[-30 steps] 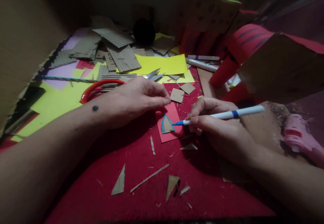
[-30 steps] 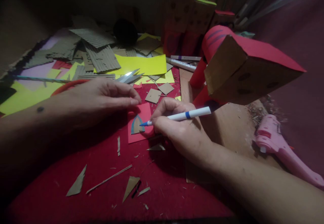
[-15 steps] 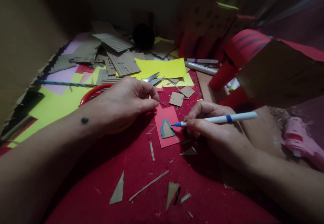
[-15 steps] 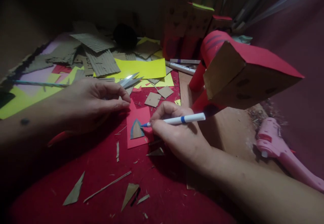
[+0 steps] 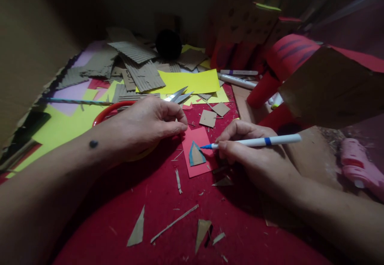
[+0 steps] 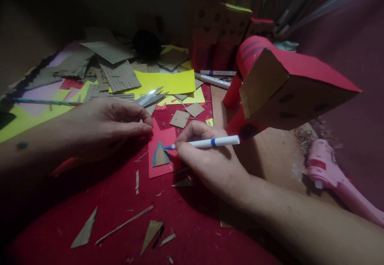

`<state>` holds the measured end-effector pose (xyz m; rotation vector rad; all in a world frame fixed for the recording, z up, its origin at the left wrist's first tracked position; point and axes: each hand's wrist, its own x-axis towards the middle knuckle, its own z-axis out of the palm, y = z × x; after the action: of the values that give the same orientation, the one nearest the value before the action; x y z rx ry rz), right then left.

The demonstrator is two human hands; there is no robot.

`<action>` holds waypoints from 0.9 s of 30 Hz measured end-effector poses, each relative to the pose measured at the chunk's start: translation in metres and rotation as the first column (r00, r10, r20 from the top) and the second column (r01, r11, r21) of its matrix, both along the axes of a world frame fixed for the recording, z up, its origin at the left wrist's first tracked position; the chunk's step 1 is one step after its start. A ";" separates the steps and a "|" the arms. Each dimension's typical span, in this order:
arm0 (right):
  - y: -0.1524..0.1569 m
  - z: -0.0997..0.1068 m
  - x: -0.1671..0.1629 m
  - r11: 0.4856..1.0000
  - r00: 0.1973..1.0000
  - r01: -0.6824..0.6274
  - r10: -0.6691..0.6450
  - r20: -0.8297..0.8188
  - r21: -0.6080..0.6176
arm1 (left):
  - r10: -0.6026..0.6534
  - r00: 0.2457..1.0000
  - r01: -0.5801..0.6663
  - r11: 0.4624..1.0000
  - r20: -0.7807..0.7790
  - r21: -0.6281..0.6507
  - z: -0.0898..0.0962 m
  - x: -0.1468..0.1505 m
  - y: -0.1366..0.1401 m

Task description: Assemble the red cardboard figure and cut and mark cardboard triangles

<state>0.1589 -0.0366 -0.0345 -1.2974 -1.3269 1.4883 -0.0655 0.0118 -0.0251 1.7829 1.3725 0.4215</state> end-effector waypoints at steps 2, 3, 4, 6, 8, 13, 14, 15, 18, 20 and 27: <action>0.000 -0.002 0.001 1.000 1.000 -0.003 0.003 0.005 0.015 | -0.012 1.000 0.013 1.000 -0.015 0.019 -0.001 -0.002 0.001; 0.001 -0.003 0.002 1.000 1.000 -0.006 0.006 -0.002 0.019 | -0.011 1.000 0.012 1.000 -0.020 0.026 -0.002 -0.002 0.001; 0.001 -0.004 0.003 1.000 1.000 -0.008 0.009 -0.012 0.025 | -0.004 1.000 0.005 0.999 -0.025 0.033 -0.002 -0.002 0.001; 0.000 -0.006 0.003 0.998 0.999 -0.003 0.005 -0.034 0.057 | -0.001 0.999 0.003 0.999 -0.038 0.054 -0.001 -0.001 0.001; -0.001 -0.006 0.003 0.991 0.998 0.027 -0.019 -0.057 0.127 | -0.004 0.999 0.008 0.997 -0.047 0.080 0.000 0.000 0.000; -0.008 -0.004 0.001 0.953 0.990 0.130 -0.110 -0.088 0.274 | -0.003 1.000 0.003 1.000 -0.007 0.030 0.001 0.001 -0.002; -0.008 -0.004 0.001 0.950 0.989 0.142 -0.123 -0.084 0.279 | 0.005 1.000 -0.005 1.000 0.001 0.012 0.001 0.001 -0.002; -0.008 -0.004 0.002 0.948 0.988 0.151 -0.134 -0.078 0.281 | 0.009 1.000 -0.009 1.000 0.000 0.005 0.001 0.001 -0.002; -0.005 -0.004 0.008 0.941 0.985 0.168 -0.152 -0.080 0.294 | 0.002 1.000 -0.001 0.999 -0.027 0.040 0.002 0.001 -0.002; -0.003 -0.005 0.013 0.936 0.986 0.161 -0.139 -0.090 0.312 | 0.003 1.000 -0.001 0.998 -0.030 0.058 0.003 0.001 -0.002; -0.006 0.002 0.017 0.890 0.987 0.156 -0.161 -0.023 0.428 | -0.036 0.990 0.051 0.993 -0.135 0.108 0.005 0.000 -0.003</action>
<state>0.1755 -0.0430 -0.0320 -1.0952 -1.4211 1.0017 -0.0660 0.0093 -0.0201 1.9589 1.4231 0.3676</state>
